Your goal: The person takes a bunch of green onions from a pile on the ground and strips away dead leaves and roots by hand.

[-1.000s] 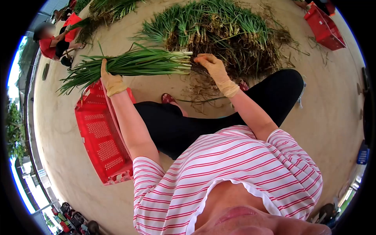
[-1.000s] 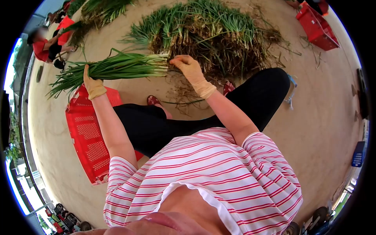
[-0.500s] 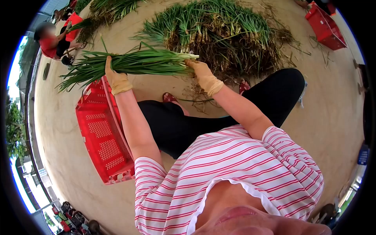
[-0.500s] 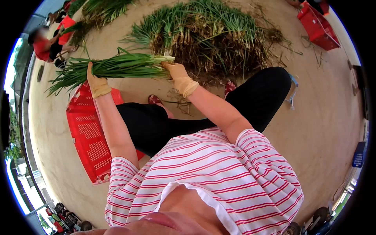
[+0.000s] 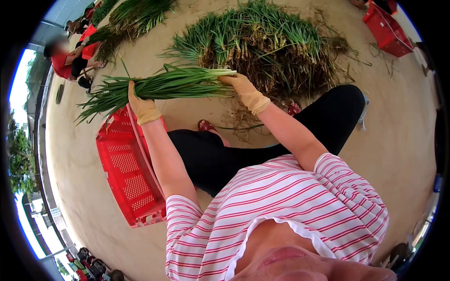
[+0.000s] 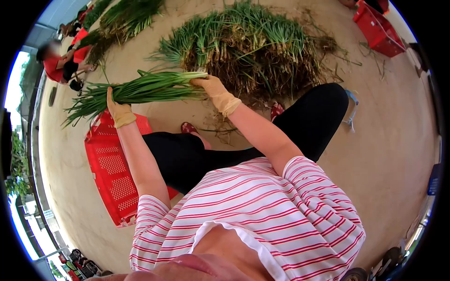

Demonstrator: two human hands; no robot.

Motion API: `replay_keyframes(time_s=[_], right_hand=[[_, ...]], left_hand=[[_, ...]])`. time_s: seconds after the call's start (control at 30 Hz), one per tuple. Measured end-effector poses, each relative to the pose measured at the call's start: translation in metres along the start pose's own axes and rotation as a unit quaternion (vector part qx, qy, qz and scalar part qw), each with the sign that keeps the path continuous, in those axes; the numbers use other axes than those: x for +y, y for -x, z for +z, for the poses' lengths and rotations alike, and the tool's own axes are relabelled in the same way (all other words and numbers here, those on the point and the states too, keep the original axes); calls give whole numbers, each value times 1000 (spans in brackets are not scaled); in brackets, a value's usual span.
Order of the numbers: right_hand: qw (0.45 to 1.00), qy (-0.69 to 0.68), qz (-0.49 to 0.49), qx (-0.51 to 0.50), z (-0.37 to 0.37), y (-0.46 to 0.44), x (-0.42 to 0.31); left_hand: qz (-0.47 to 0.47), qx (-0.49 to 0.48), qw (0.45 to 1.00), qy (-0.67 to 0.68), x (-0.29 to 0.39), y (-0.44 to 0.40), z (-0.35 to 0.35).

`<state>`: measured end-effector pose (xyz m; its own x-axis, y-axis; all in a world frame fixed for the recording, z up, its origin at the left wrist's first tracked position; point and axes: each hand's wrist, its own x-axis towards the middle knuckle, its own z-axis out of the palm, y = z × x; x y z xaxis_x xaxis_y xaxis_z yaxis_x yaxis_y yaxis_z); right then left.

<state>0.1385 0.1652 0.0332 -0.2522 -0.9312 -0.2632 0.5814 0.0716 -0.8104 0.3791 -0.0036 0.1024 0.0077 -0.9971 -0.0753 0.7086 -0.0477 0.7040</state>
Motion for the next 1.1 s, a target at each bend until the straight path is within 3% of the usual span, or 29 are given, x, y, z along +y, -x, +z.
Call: replay_keyframes(time_s=[0.07,0.2,0.27,0.33,0.43,0.5,0.6,0.67,0.73,0.8,0.87,0.9,0.93,1.0,1.1], right_hand=[[998,-66,10,-5,-1,-9,5],[993,44,-48,95,5,-4,18],[970,130,-56,196,1,-2,16],[967,57,-65,239,-25,-10,17],[971,-23,-42,233,-28,-5,-10],[990,44,-33,133,-10,-3,-23],[985,80,-37,145,-16,-22,-17],[969,-55,-70,233,-30,-26,-25],[977,-124,-116,128,-53,-19,-23],[988,-73,-56,125,-55,-10,-18],[990,135,23,31,-26,2,-20],[990,122,69,-1,-17,1,-13],[997,44,46,-44,-8,1,-5],[992,-88,89,-24,1,-3,4],[997,-34,71,-18,-5,-9,17]], left_hand=[[-24,-45,999,11,1,-3,-4],[-23,-12,1000,7,0,1,-2],[-3,-6,1000,-6,0,3,-2],[-5,-14,1000,4,5,-5,-10],[-10,-25,1000,8,5,2,-6],[19,-35,999,-24,1,1,-10],[-1,-43,999,5,3,-1,-9],[9,-21,1000,3,11,4,-4],[13,2,1000,-1,12,4,-6],[-11,-5,1000,28,13,-4,-12],[-16,6,999,28,8,6,-5],[-8,-10,999,32,4,7,-2],[2,-28,999,36,3,4,-1],[-1,-10,999,35,1,0,0],[14,-12,999,27,-3,-2,3]])
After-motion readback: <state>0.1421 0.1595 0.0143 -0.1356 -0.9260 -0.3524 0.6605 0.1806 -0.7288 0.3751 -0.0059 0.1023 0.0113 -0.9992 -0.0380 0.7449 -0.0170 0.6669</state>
